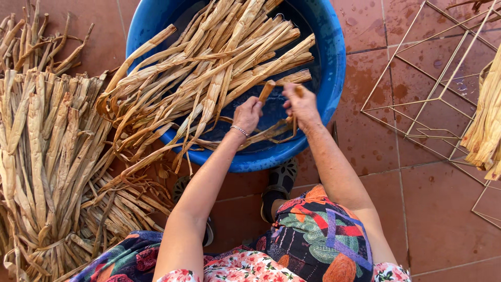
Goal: The person sits on a tiled floor and processes dried plant strips. They soak the strips in a blue basin of water, peel away outer layers by hand, and use scissors to cut the strips into smaller pieces. The processed strips are then placed onto a wire rack.
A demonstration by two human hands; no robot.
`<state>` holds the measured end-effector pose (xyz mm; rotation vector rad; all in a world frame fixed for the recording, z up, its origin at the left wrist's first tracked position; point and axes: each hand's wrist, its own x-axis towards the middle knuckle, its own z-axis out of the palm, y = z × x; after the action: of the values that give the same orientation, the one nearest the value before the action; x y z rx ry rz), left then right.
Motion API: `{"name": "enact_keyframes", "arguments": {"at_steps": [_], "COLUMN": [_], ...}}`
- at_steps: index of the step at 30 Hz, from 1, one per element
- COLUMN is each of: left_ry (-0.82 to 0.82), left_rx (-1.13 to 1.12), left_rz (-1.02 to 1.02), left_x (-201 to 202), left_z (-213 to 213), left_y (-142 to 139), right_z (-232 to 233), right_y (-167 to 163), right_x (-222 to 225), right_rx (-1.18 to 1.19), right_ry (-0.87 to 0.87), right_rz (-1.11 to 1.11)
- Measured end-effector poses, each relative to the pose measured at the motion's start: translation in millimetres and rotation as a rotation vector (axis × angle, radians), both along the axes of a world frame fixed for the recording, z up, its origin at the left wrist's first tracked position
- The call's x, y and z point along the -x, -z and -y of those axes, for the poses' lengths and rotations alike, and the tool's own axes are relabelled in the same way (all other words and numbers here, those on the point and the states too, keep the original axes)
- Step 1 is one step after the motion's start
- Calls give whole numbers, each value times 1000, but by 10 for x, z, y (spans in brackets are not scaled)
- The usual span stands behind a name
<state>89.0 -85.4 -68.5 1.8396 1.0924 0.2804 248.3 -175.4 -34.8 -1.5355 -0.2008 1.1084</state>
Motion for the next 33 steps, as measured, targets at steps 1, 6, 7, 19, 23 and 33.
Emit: {"name": "enact_keyframes", "arguments": {"at_steps": [1, 6, 7, 19, 23, 33], "left_ry": [-19, 84, 141, 414, 443, 332], "left_rx": [55, 163, 117, -268, -235, -592], "left_rz": [64, 165, 91, -100, -281, -207], "left_x": [-54, -242, -248, 117, 348, 150], "left_z": [41, 252, 291, 508, 332, -140], "left_y": [-42, -224, -246, -147, 70, -127], "right_z": [-35, -97, -68, -154, -197, -374], "right_y": [9, -22, -58, -345, -393, -62], "right_x": [74, 65, -49, -755, -515, 193], "right_rx": [-66, -268, -232, -287, -209, 170], "right_ry": [-89, 55, 137, 443, 461, -262], "right_rz": [7, 95, 99, -375, -276, 187]}}
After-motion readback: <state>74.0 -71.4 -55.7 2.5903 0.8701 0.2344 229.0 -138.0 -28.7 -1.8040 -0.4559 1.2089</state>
